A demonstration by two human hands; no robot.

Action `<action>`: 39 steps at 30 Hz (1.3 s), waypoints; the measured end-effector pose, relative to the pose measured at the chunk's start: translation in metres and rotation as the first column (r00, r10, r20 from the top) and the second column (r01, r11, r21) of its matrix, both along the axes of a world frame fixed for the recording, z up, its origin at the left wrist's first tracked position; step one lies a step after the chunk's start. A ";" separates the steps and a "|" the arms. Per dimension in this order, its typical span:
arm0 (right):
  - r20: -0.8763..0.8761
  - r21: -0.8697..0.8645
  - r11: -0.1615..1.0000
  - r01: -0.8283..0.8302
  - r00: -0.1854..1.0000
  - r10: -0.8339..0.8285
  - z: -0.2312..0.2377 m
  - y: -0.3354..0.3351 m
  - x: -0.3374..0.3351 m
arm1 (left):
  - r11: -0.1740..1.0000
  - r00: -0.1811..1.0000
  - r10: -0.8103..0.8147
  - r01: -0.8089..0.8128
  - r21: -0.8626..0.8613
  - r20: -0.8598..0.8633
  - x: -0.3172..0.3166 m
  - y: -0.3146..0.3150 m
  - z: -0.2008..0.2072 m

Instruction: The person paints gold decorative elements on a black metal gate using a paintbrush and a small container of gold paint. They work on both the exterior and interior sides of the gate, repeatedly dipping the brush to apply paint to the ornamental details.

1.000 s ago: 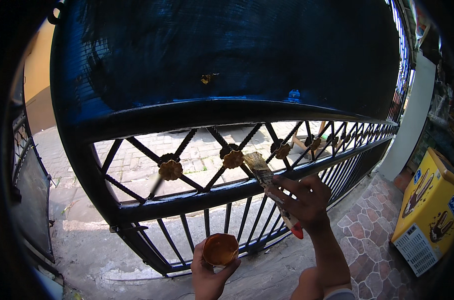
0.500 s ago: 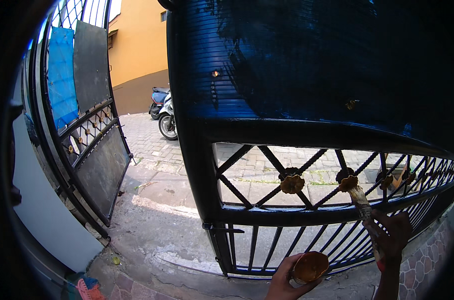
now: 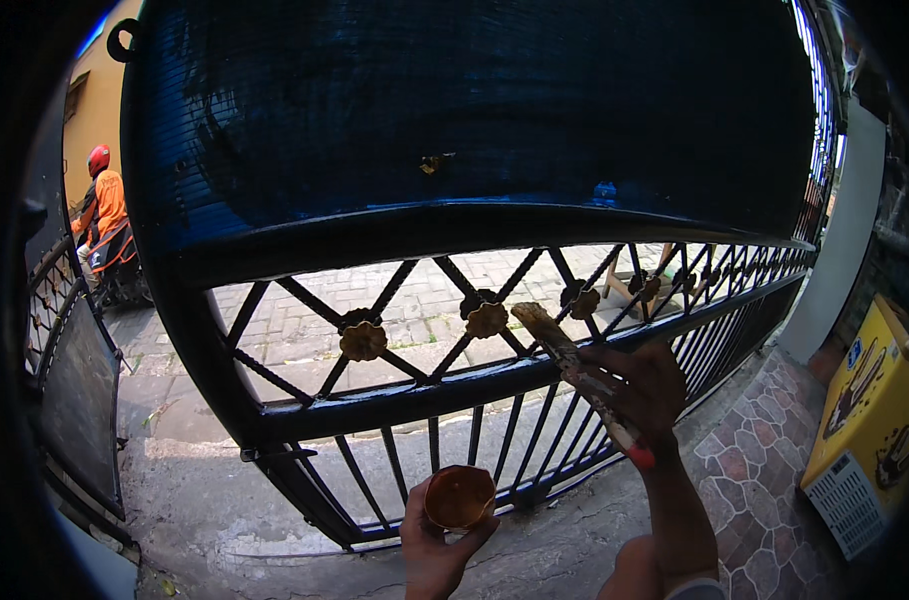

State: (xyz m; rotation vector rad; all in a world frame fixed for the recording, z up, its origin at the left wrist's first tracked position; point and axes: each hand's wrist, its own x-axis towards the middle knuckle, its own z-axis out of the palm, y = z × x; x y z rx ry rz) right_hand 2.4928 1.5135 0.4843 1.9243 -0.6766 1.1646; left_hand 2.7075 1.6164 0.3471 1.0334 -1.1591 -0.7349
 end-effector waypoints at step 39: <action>0.567 0.055 0.926 -0.373 0.775 0.279 -0.012 -0.010 0.030 | 0.991 0.975 -0.084 0.103 0.082 -0.208 -0.001 0.005 0.001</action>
